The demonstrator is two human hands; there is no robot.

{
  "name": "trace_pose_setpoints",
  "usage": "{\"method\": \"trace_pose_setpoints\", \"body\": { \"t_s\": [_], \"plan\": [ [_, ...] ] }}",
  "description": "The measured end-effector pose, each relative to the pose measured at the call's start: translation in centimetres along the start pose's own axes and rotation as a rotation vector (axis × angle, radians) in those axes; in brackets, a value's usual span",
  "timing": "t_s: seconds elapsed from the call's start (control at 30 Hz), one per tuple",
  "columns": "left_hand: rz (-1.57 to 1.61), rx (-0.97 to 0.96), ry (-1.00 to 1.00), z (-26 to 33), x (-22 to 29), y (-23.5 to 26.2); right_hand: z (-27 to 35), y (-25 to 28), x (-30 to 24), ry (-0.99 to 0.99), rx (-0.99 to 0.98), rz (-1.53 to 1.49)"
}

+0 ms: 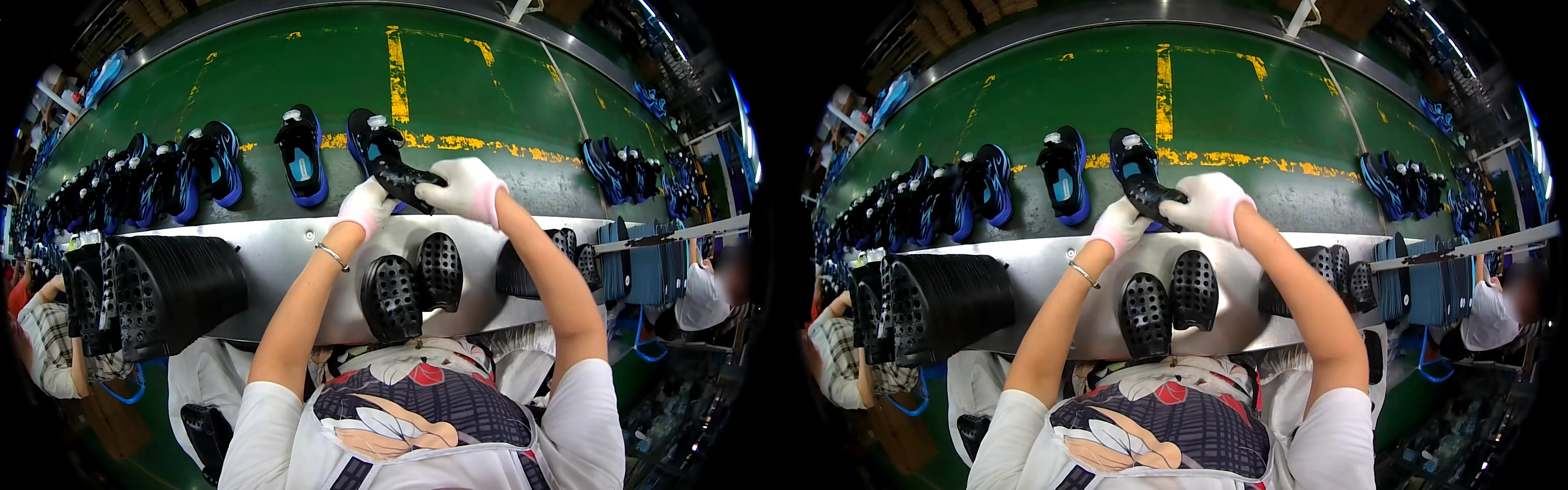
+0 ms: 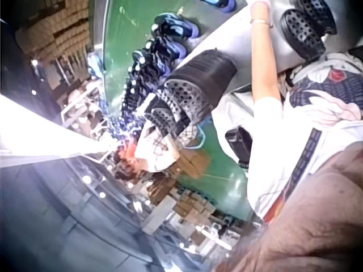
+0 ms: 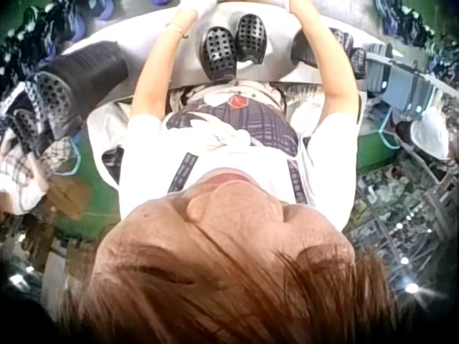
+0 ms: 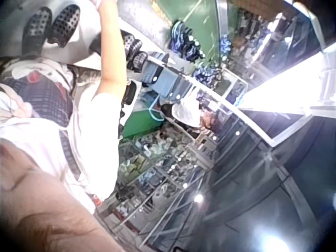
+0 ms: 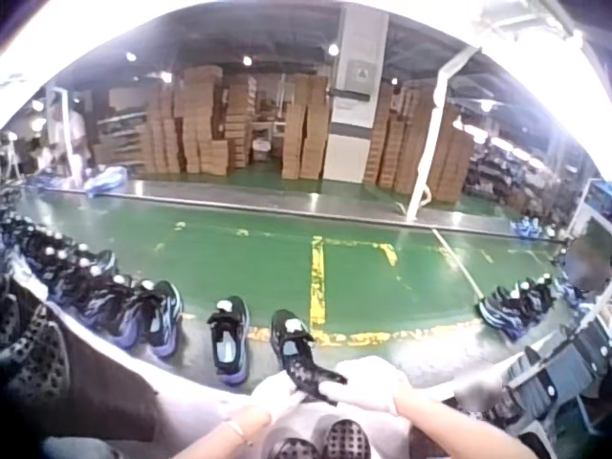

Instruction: The person inserts black plastic shoe trees into blue and black athletic shoes on a factory assembly line. They pick up each shoe, place a shoe tree inside, and set the shoe back down on the conveyor belt in a repetitive sequence.

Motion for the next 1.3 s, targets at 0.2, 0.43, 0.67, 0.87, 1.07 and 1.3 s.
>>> {"method": "trace_pose_setpoints", "body": {
  "t_s": [0.2, 0.43, 0.67, 0.87, 1.07, 1.3],
  "plan": [
    [0.001, 0.022, 0.004, 0.1, 0.2, 0.7, -7.5, 1.0, -3.1, 0.019, -0.112, 0.343],
    [-0.108, -0.337, 0.246, -1.8, -0.5, 0.7, -12.7, -4.5, -5.4, -0.292, 0.016, 0.232],
    [-0.310, -0.404, -0.088, -3.1, -3.4, -2.5, -14.9, -5.8, -5.2, -0.053, -0.001, 0.462],
    [-0.020, -0.249, 0.166, -2.0, -4.7, -0.6, -17.2, -9.1, -4.6, 0.009, 0.018, 0.478],
    [0.039, -0.383, 0.414, -1.9, -3.8, 0.1, -19.3, -9.8, -5.1, 0.088, 0.189, 0.551],
    [0.059, -0.376, 0.340, -1.6, -7.4, -0.1, -19.6, -11.1, -7.6, 0.114, 0.034, 0.485]
  ]
}}
Point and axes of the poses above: each hand's wrist, its own z-axis away from the middle knuckle, its own y-axis out of the back of the hand, x = y × z, the point moved 5 cm from there along -z, towards the middle knuckle, and after that the axes turned 1 degree about -z, right-handed, at the moved point
